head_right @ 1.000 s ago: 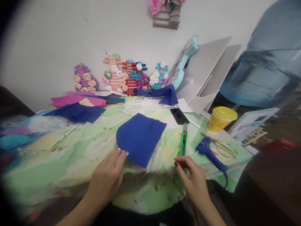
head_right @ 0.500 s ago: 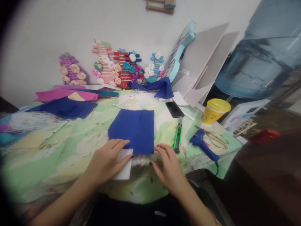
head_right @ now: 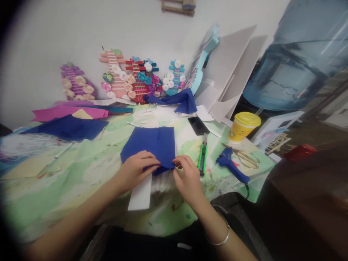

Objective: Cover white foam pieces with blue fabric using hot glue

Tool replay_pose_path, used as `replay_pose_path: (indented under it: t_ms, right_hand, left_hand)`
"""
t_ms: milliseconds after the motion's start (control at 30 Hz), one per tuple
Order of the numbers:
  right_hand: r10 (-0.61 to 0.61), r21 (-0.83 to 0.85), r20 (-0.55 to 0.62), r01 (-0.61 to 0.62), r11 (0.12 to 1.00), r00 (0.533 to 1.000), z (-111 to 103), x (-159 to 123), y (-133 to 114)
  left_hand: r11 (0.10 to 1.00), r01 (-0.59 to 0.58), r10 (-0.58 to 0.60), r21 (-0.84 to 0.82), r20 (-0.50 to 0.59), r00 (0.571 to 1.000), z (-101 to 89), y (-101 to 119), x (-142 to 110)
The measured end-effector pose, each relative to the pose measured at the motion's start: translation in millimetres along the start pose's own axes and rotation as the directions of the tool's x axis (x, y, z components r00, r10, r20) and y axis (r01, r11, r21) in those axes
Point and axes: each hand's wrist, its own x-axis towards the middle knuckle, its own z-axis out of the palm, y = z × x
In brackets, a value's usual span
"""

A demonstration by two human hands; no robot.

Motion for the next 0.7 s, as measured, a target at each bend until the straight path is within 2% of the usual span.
replay_pose_path:
  t_ms: [100,200,267,333,400,467,500,567,633,700]
  right_hand:
    - [-0.008,-0.059,-0.029,0.006,0.998,1.000,-11.7,-3.0,1.1]
    - [-0.015,-0.203,-0.112,-0.008,0.979,0.994,-33.7,-9.9,11.7]
    - [-0.030,-0.369,-0.199,-0.047,0.928,0.980,-54.1,-15.6,26.4]
    - [-0.042,-0.553,-0.259,-0.113,0.826,0.965,-76.0,-22.0,46.0]
    - [0.003,-0.695,-0.249,-0.180,0.696,0.969,-95.3,-29.2,67.1]
    - [0.120,-0.786,-0.254,-0.278,0.553,0.960,-108.7,-36.6,85.8]
    - [0.168,-0.808,-0.243,-0.295,0.510,0.955,-112.8,-40.0,93.4]
    - [0.213,-0.830,-0.194,-0.276,0.486,0.958,-116.8,-44.9,104.6]
    - [0.202,-0.838,-0.157,-0.238,0.491,0.967,-117.8,-46.3,111.4]
    - [0.184,-0.839,-0.167,-0.237,0.489,0.969,-118.4,-43.7,116.0]
  left_hand:
    - [0.997,-0.024,0.021,-0.072,-0.049,0.999,-1.8,-6.0,10.2]
    - [0.991,-0.038,0.028,-0.129,-0.084,0.996,-3.5,-10.3,21.2]
    - [0.985,-0.055,0.041,-0.161,-0.091,0.995,-3.8,-11.6,27.6]
    - [0.981,-0.079,0.064,-0.180,-0.085,0.994,-3.4,-11.4,32.4]
    - [0.976,-0.098,0.083,-0.193,-0.085,0.993,-2.4,-9.9,35.5]
    - [0.974,-0.111,0.096,-0.197,-0.088,0.992,-1.1,-8.0,37.3]
    - [0.974,-0.117,0.102,-0.195,-0.089,0.991,-0.5,-7.1,37.8]
    - [0.974,-0.126,0.110,-0.187,-0.093,0.990,0.3,-5.9,38.6]
    - [0.974,-0.132,0.115,-0.184,-0.100,0.988,-0.1,-5.8,38.9]
    - [0.974,-0.134,0.114,-0.184,-0.115,0.987,-1.5,-6.9,38.8]
